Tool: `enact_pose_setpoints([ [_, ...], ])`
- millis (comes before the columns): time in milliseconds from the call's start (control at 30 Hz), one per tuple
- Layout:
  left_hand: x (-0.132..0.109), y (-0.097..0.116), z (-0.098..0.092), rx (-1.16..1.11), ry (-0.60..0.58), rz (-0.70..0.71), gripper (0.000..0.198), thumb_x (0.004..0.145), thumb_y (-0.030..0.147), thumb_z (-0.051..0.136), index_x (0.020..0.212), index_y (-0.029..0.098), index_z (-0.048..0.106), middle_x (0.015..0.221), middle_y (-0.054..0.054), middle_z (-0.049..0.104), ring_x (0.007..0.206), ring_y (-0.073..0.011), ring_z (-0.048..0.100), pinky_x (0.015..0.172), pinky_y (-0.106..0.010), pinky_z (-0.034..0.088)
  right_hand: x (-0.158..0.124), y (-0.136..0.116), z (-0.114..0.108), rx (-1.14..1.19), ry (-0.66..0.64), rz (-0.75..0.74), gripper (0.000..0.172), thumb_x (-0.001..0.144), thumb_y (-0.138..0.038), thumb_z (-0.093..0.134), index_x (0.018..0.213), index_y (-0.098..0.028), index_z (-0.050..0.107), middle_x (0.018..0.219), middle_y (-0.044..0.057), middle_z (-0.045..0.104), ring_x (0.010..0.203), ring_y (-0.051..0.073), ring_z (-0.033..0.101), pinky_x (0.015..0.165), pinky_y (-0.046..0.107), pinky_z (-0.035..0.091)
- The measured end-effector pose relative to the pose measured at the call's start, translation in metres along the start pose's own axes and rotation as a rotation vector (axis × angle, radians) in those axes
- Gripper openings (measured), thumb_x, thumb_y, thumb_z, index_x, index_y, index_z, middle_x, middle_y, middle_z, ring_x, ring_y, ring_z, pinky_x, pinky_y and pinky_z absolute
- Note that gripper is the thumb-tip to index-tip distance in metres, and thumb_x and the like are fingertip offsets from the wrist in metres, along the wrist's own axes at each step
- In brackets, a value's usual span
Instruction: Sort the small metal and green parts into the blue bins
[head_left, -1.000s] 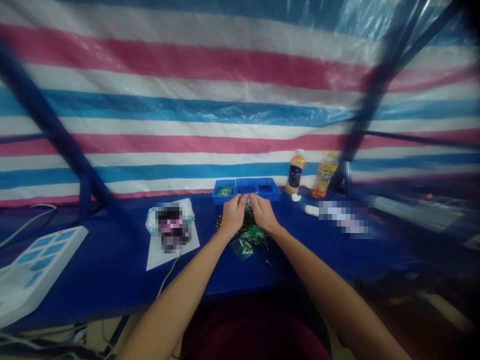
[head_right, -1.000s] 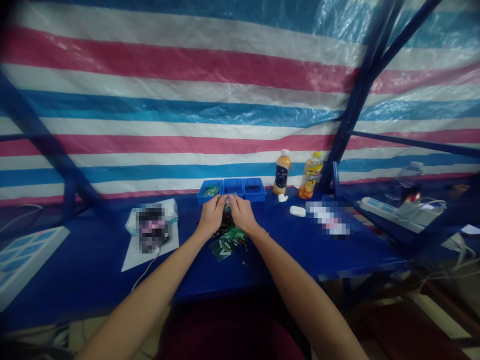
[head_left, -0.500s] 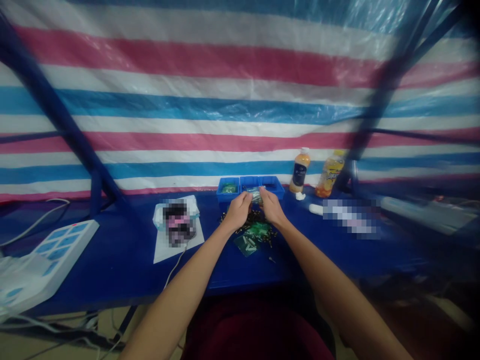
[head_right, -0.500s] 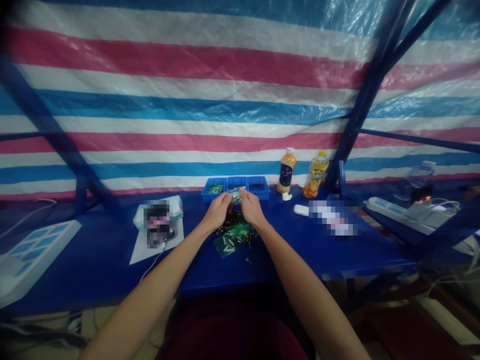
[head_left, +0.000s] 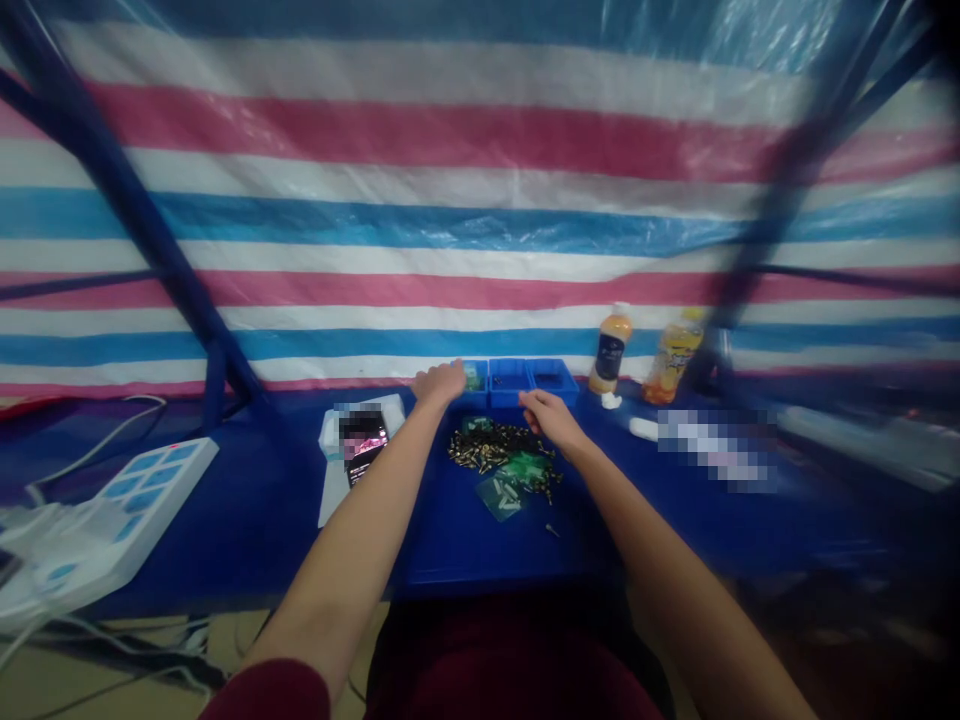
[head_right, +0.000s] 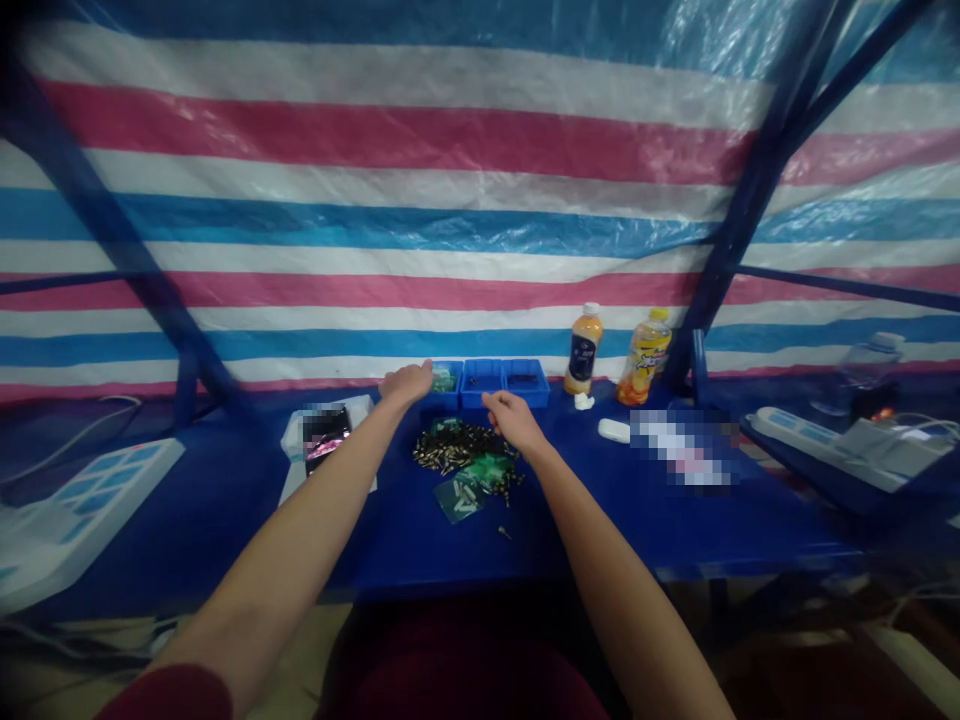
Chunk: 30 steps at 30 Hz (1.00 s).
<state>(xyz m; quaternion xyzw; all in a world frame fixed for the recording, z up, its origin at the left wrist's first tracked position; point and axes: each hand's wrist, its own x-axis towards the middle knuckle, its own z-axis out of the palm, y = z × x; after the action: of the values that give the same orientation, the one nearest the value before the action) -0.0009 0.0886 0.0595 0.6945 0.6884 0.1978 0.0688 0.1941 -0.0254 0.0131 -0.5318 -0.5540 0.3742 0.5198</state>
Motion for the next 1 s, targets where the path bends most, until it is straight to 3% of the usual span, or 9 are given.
enact_pose_setpoints([
  [67, -0.001, -0.003, 0.003, 0.057, 0.083, -0.059, 0.053, 0.094, 0.05, 0.031, 0.116, 0.016, 0.065, 0.134, -0.02, 0.056, 0.125, -0.0408, 0.046, 0.098, -0.054, 0.036, 0.0, 0.002, -0.002, -0.13, -0.021, 0.02, 0.038, 0.084, -0.056, 0.055, 0.076, -0.019, 0.057, 0.06, -0.003, 0.054, 0.049, 0.01, 0.047, 0.049, 0.023, 0.035],
  [167, -0.011, -0.007, 0.006, 0.084, 0.21, 0.016, 0.045, 0.093, 0.043, 0.036, 0.119, 0.019, 0.063, 0.134, -0.018, 0.056, 0.124, -0.0394, 0.044, 0.098, -0.055, 0.035, 0.003, 0.005, -0.013, -0.458, 0.027, -0.041, 0.024, 0.084, -0.04, 0.056, 0.077, -0.019, 0.065, 0.067, 0.001, 0.064, 0.064, 0.015, 0.057, 0.061, 0.025, 0.041],
  [300, -0.017, -0.012, 0.007, 0.093, 0.104, 0.175, 0.045, 0.093, 0.048, 0.035, 0.121, 0.026, 0.062, 0.134, -0.014, 0.056, 0.123, -0.0388, 0.045, 0.099, -0.059, 0.032, 0.004, 0.007, -0.027, -0.646, -0.087, -0.056, 0.021, 0.081, -0.028, 0.055, 0.083, -0.02, 0.074, 0.088, 0.004, 0.073, 0.084, 0.019, 0.064, 0.076, 0.027, 0.045],
  [433, -0.017, -0.014, 0.01, 0.112, -0.025, 0.249, 0.054, 0.091, 0.059, 0.032, 0.12, 0.025, 0.064, 0.136, -0.014, 0.056, 0.125, -0.0416, 0.043, 0.102, -0.065, 0.025, 0.003, 0.008, -0.032, -0.687, -0.304, -0.024, 0.028, 0.08, -0.031, 0.06, 0.1, -0.02, 0.077, 0.09, 0.004, 0.073, 0.083, 0.018, 0.064, 0.078, 0.028, 0.047],
  [533, -0.021, -0.011, 0.012, 0.091, 0.038, 0.269, 0.057, 0.091, 0.062, 0.033, 0.12, 0.025, 0.064, 0.137, -0.015, 0.056, 0.126, -0.042, 0.042, 0.103, -0.067, 0.023, 0.004, 0.01, -0.033, -0.765, -0.298, -0.032, 0.038, 0.079, -0.035, 0.064, 0.112, -0.019, 0.074, 0.09, 0.005, 0.071, 0.081, 0.018, 0.063, 0.075, 0.028, 0.047],
  [667, -0.034, 0.002, 0.009, -0.017, 0.156, 0.312, 0.053, 0.09, 0.062, 0.039, 0.12, 0.027, 0.065, 0.134, -0.014, 0.059, 0.125, -0.0417, 0.044, 0.102, -0.067, 0.026, 0.005, 0.016, -0.033, -0.859, -0.255, -0.095, 0.037, 0.081, -0.031, 0.064, 0.116, -0.019, 0.072, 0.094, 0.006, 0.072, 0.082, 0.018, 0.064, 0.077, 0.027, 0.046],
  [767, -0.049, 0.01, 0.004, -0.143, 0.206, 0.373, 0.043, 0.091, 0.056, 0.044, 0.111, 0.027, 0.068, 0.119, -0.01, 0.068, 0.115, -0.0366, 0.055, 0.1, -0.058, 0.035, 0.007, 0.02, -0.032, -0.917, -0.221, -0.103, 0.028, 0.082, -0.027, 0.064, 0.107, -0.022, 0.076, 0.095, 0.005, 0.073, 0.086, 0.019, 0.065, 0.077, 0.025, 0.046],
  [900, -0.073, 0.01, 0.005, -0.364, 0.212, 0.515, 0.033, 0.093, 0.045, 0.046, 0.103, 0.023, 0.069, 0.102, -0.006, 0.073, 0.097, -0.0237, 0.066, 0.089, -0.036, 0.047, 0.006, 0.022, -0.029, -0.926, -0.201, -0.084, 0.022, 0.083, -0.023, 0.06, 0.096, -0.025, 0.077, 0.095, 0.002, 0.075, 0.088, 0.019, 0.067, 0.074, 0.023, 0.046],
  [1000, -0.085, 0.008, 0.01, -0.387, 0.17, 0.578, 0.028, 0.092, 0.041, 0.049, 0.097, 0.022, 0.07, 0.095, -0.004, 0.074, 0.088, -0.0215, 0.067, 0.082, -0.032, 0.048, 0.005, 0.02, -0.028, -0.929, -0.187, -0.083, 0.021, 0.082, -0.023, 0.059, 0.094, -0.025, 0.076, 0.094, 0.002, 0.075, 0.086, 0.018, 0.067, 0.072, 0.023, 0.045],
])
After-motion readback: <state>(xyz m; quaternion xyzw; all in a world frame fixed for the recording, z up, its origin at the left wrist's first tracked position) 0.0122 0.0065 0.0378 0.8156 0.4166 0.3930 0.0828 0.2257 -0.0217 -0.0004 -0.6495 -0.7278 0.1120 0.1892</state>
